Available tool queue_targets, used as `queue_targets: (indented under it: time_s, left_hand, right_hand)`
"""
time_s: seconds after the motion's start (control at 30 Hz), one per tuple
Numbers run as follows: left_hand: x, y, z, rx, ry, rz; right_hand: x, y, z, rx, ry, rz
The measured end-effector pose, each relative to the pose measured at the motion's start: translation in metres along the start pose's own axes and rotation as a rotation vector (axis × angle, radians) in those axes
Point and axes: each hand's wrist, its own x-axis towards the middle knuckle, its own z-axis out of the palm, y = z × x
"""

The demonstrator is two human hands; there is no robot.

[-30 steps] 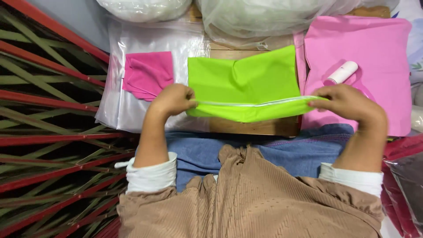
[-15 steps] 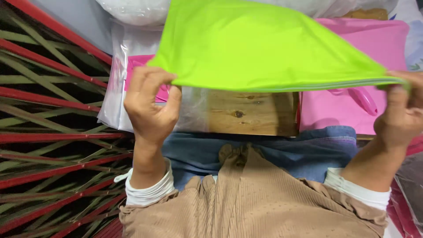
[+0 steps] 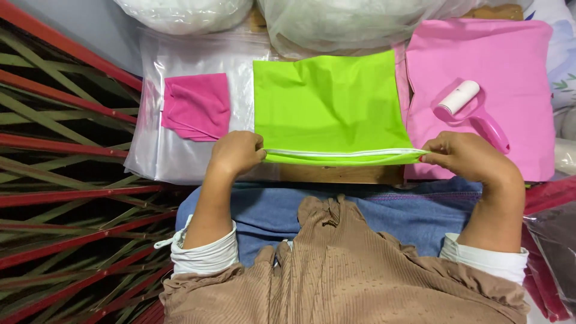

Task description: Cleaning fabric with a lint roller, folding it, and placing it into plastic bags

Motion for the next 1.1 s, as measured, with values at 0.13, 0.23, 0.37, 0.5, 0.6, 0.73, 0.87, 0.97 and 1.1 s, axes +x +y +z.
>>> queue_targets:
  time_s: [0.13,0.23,0.37,0.5,0.6,0.73,0.87,0.97,1.1]
  left_hand:
    - [0.01,-0.003,0.003,0.012,-0.01,-0.05]
    - [0.009,0.001,-0.007,-0.014,0.143,-0.077]
    - [-0.001,0.009,-0.031,-0.089,0.261,-0.072]
    - [0.011,-0.007,-0.011,-0.009,-0.033,-0.094]
    - [0.017,-0.01,-0.001,0.045,-0.064,-0.066]
    - [0.017,-0.006,-0.016,-0.062,0.123,-0.144]
    - [0.024,-0.004,-0.017,-0.219,0.412,-0.127]
    - [0.031,0.003,-0.013,-0.318,0.571,-0.157]
    - [0.045,0.013,0.0,-0.658,0.701,-0.021]
  right_hand:
    - [0.008,0.001,0.003,0.003,-0.012,0.043]
    - [0.016,0.0,0.001,-0.053,0.016,0.007]
    - [0.011,-0.002,-0.004,0.003,0.145,-0.027]
    - [0.012,-0.015,-0.004,-0.02,-0.095,-0.017]
    - [0.012,-0.028,-0.003,-0.011,-0.136,-0.001]
    - [0.025,-0.02,-0.001,0.189,0.019,0.069]
    - [0.031,-0.006,0.002,0.635,0.239,-0.195]
    - [0.034,-0.016,0.005,0.726,0.283,-0.27]
    - [0.047,-0.019,0.019,0.382,0.522,-0.217]
